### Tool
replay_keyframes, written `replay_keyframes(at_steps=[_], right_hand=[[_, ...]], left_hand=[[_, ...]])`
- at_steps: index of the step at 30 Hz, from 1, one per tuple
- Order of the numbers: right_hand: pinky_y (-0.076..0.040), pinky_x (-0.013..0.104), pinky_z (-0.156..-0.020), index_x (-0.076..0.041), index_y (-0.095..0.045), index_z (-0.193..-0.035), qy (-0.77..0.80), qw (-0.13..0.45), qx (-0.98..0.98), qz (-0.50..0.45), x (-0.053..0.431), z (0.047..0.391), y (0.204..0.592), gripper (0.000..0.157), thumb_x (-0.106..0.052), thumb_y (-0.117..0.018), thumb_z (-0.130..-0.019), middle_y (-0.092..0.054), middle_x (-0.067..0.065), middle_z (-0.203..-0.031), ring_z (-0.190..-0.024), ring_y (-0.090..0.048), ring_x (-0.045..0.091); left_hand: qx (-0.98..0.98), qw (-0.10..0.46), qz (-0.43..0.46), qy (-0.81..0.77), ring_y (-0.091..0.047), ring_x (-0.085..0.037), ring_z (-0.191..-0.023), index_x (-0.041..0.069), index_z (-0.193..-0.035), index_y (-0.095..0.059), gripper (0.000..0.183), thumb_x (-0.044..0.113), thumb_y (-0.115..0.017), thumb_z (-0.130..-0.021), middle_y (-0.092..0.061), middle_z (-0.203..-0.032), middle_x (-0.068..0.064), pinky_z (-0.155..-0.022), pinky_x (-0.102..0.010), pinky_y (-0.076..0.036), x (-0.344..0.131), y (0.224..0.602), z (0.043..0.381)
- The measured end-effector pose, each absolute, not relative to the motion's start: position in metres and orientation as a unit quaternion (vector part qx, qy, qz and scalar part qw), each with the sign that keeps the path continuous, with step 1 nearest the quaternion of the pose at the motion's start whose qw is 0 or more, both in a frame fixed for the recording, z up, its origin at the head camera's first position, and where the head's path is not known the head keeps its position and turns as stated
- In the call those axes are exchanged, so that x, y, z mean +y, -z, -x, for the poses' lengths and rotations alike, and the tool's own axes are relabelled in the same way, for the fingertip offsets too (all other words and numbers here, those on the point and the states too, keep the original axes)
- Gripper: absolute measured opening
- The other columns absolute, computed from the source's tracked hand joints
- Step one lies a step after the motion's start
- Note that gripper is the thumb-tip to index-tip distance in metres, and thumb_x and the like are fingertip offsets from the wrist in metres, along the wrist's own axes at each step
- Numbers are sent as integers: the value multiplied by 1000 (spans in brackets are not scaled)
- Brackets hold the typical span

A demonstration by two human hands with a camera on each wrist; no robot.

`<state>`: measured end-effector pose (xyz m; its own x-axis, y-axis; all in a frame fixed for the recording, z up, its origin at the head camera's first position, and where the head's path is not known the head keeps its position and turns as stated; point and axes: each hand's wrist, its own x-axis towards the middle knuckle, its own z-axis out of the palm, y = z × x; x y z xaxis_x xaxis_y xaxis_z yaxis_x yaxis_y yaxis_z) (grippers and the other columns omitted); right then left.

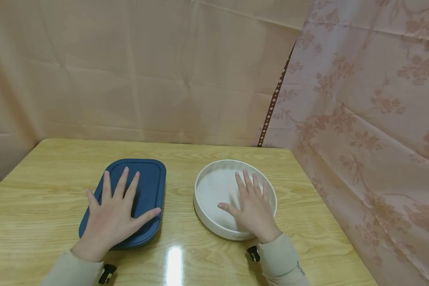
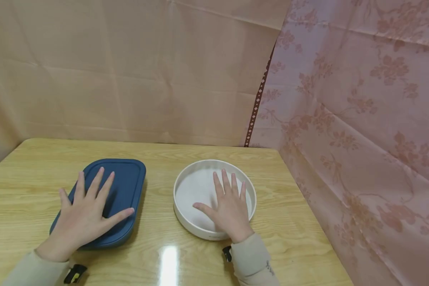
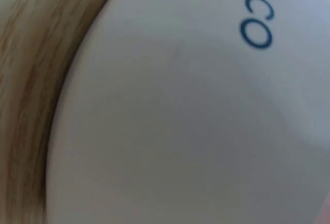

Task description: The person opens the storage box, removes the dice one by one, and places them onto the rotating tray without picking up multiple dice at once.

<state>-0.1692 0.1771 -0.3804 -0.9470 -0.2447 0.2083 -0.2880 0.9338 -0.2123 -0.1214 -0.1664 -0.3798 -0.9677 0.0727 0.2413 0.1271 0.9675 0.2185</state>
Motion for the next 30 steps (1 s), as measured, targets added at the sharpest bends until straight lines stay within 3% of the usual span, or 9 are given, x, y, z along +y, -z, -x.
replay_keyframes(at_steps=[8, 17, 30], right_hand=[[-7, 65, -119, -11, -23, -158, -140, 98, -977, -130, 180, 169, 377, 101, -71, -59, -84, -15, 14, -166, -153, -11, 40], [3, 63, -120, -11, -19, -159, -191, 92, -968, -134, 185, 170, 373, 99, -65, -61, -87, -12, 12, -166, -153, -8, 38], [1, 56, -123, -9, -17, -159, -338, 63, -927, -149, 173, 167, 364, 88, -46, -63, -94, -17, 12, -165, -153, -12, 34]], left_hand=[[-985, 109, 53, 120, 12, -56, -146, 12, -159, -18, 113, 84, -50, -79, -8, -165, -21, -98, -88, 2, -169, 377, 121], [-982, 125, 52, 129, 11, -54, -147, 12, -159, -16, 113, 83, -52, -79, -11, -165, -20, -100, -87, 1, -172, 374, 118], [-976, 148, 69, 145, 11, -49, -149, 11, -160, -14, 112, 78, -57, -80, -14, -165, -19, -103, -84, 0, -173, 366, 112]])
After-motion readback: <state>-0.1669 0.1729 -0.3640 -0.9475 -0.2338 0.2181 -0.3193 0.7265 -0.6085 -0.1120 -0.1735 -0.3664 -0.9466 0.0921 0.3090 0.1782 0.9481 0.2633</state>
